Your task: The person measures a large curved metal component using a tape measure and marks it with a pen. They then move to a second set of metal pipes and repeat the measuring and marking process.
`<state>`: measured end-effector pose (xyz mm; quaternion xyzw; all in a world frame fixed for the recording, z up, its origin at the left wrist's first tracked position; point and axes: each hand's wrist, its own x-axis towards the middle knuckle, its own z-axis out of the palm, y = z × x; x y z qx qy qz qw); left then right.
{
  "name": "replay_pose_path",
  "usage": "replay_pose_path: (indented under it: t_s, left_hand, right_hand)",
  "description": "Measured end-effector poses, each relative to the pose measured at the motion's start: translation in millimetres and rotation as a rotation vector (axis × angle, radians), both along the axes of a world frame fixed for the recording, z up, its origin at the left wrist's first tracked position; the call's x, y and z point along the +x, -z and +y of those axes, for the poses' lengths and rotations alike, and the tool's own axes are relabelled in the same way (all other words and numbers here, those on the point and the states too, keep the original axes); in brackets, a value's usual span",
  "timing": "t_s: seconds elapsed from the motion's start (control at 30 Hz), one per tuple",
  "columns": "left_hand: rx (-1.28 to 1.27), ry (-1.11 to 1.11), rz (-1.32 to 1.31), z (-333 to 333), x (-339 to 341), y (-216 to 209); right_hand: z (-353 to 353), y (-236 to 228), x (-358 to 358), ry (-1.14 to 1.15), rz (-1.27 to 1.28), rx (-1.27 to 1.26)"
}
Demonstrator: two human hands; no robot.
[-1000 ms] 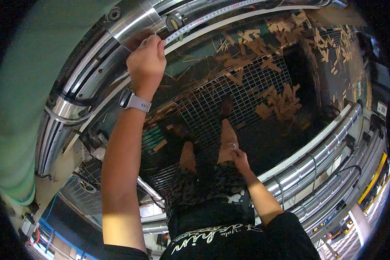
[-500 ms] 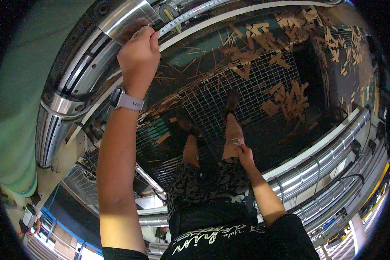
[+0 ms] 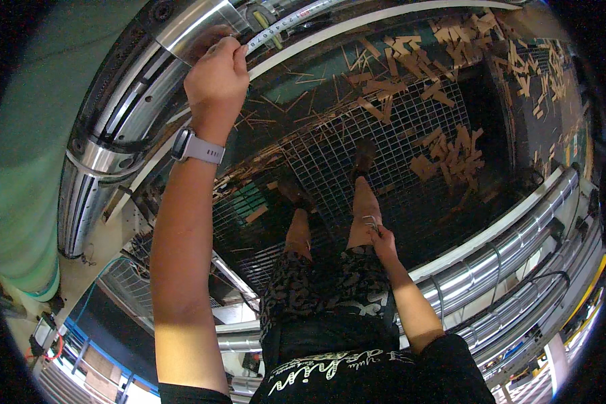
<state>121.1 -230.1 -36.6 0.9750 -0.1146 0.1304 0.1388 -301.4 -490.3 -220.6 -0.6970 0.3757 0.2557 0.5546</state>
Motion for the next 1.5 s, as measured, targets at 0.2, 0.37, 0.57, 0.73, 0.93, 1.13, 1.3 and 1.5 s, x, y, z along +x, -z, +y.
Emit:
replay_pose_path:
  t_s: [0.2, 0.37, 0.57, 0.73, 0.93, 1.13, 1.3, 1.5]
  left_hand:
    - [0.021, 0.008, 0.000, -0.4, -0.5, -1.3]
    - [0.041, 0.010, -0.019, -1.9, -0.4, -1.6]
    - [0.059, -0.006, 0.018, -2.9, -0.3, -2.5]
    - [0.053, -0.011, 0.039, -3.1, -0.3, -4.5]
    - [0.060, -0.028, 0.054, -4.9, -0.5, -4.8]
    - [0.078, -0.054, 0.051, -7.8, -1.0, -6.3]
    - [0.033, -0.023, -0.018, -7.5, -2.6, -5.5]
    - [0.124, -0.097, 0.036, -9.1, -4.4, -3.0]
  right_hand:
    - [-1.8, 5.2, -3.9, -0.050, 0.055, -0.043]
    - [-7.0, 22.9, -18.2, -0.064, 0.084, -0.028]
    - [-7.6, 23.1, -17.2, -0.026, 0.048, 0.030]
    - [-10.8, 23.2, -17.2, -0.009, 0.063, 0.084]
    - [-8.0, -2.9, 9.0, -0.033, 0.083, 0.031]
    - [-17.2, -19.4, 31.1, -0.051, 0.079, 0.056]
    - [-31.9, -11.8, 49.3, -0.040, -0.077, 0.057]
    - [-66.7, -11.5, 118.2, -0.074, -0.048, 0.164]
